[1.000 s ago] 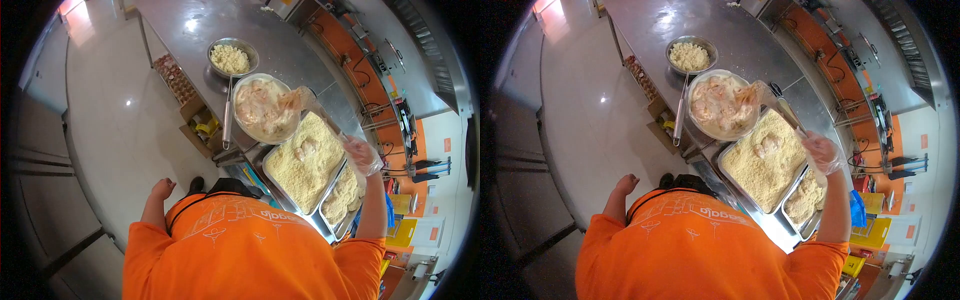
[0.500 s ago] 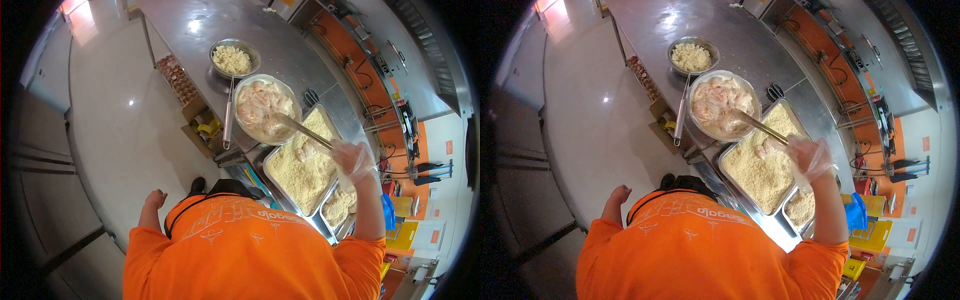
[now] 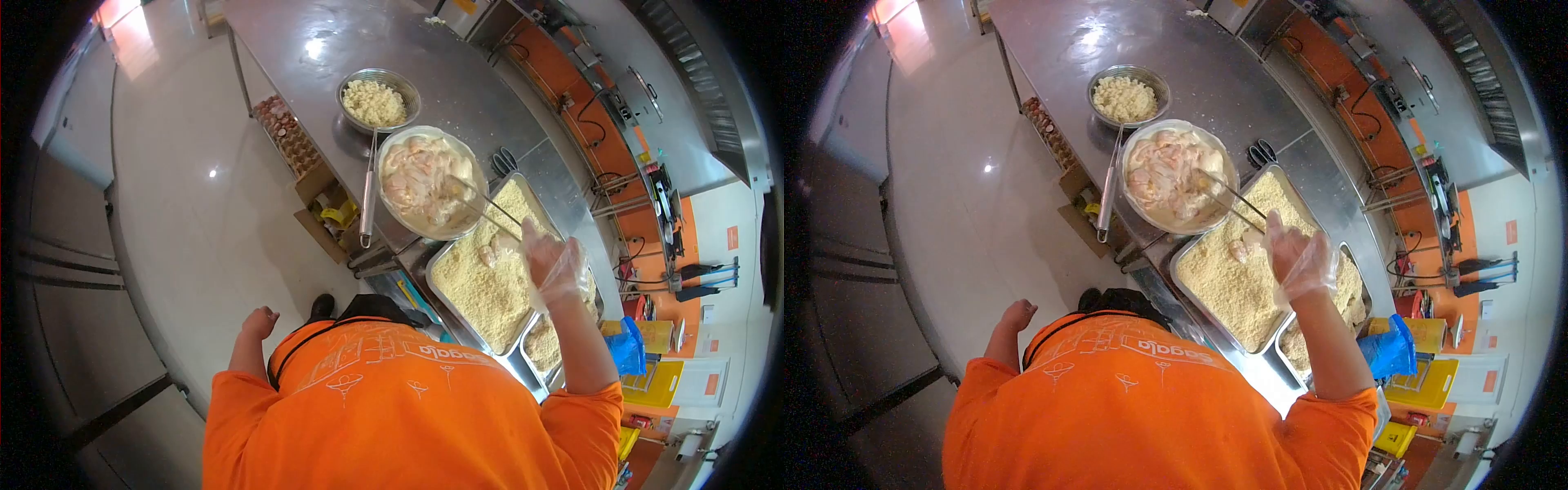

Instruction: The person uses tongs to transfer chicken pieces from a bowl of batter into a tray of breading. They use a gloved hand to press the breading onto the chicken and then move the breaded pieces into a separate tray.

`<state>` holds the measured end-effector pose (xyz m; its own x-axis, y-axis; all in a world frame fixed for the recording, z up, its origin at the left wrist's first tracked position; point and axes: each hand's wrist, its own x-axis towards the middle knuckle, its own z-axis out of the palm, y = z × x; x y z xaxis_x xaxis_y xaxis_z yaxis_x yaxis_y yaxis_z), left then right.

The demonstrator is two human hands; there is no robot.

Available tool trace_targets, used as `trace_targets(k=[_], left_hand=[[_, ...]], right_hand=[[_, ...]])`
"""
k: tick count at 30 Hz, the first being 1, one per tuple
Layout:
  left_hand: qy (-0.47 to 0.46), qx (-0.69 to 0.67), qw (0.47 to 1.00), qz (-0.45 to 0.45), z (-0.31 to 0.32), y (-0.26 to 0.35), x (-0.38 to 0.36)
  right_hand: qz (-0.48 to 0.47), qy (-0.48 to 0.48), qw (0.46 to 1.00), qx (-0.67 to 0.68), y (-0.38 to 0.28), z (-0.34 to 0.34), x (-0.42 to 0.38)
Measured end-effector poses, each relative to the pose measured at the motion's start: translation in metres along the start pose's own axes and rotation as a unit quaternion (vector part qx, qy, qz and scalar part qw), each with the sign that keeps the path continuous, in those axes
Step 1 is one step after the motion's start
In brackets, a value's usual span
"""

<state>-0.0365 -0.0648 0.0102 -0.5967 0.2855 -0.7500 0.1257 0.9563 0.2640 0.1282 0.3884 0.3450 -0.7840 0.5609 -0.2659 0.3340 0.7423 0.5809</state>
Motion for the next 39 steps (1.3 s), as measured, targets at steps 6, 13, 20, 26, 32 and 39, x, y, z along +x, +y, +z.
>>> trace_targets(k=[6,13,20,26,32,39], left_hand=[[0.012,0.015,1.000,0.002,0.005,-0.005,0.006],[-0.016,0.009,1.000,-0.003,0.003,-0.003,0.005],[-0.002,0.010,1.000,-0.006,0.003,-0.003,0.002],[-0.002,0.016,1.000,0.003,0.001,-0.003,0.010],[0.008,0.011,1.000,0.006,0.000,0.009,0.004],[-0.017,0.020,1.000,-0.003,-0.002,0.004,-0.006]], right_hand=[[-0.043,-0.055,0.996,0.056,0.019,-0.010,0.019],[-0.093,-0.091,0.961,0.242,0.061,-0.028,-0.011],[-0.002,-0.168,0.697,0.698,0.099,0.064,-0.001],[0.092,-0.089,0.803,0.582,0.082,0.007,-0.003],[-0.046,0.066,0.997,-0.003,0.042,-0.034,0.020],[-0.081,0.024,0.995,-0.060,0.008,-0.032,0.047]])
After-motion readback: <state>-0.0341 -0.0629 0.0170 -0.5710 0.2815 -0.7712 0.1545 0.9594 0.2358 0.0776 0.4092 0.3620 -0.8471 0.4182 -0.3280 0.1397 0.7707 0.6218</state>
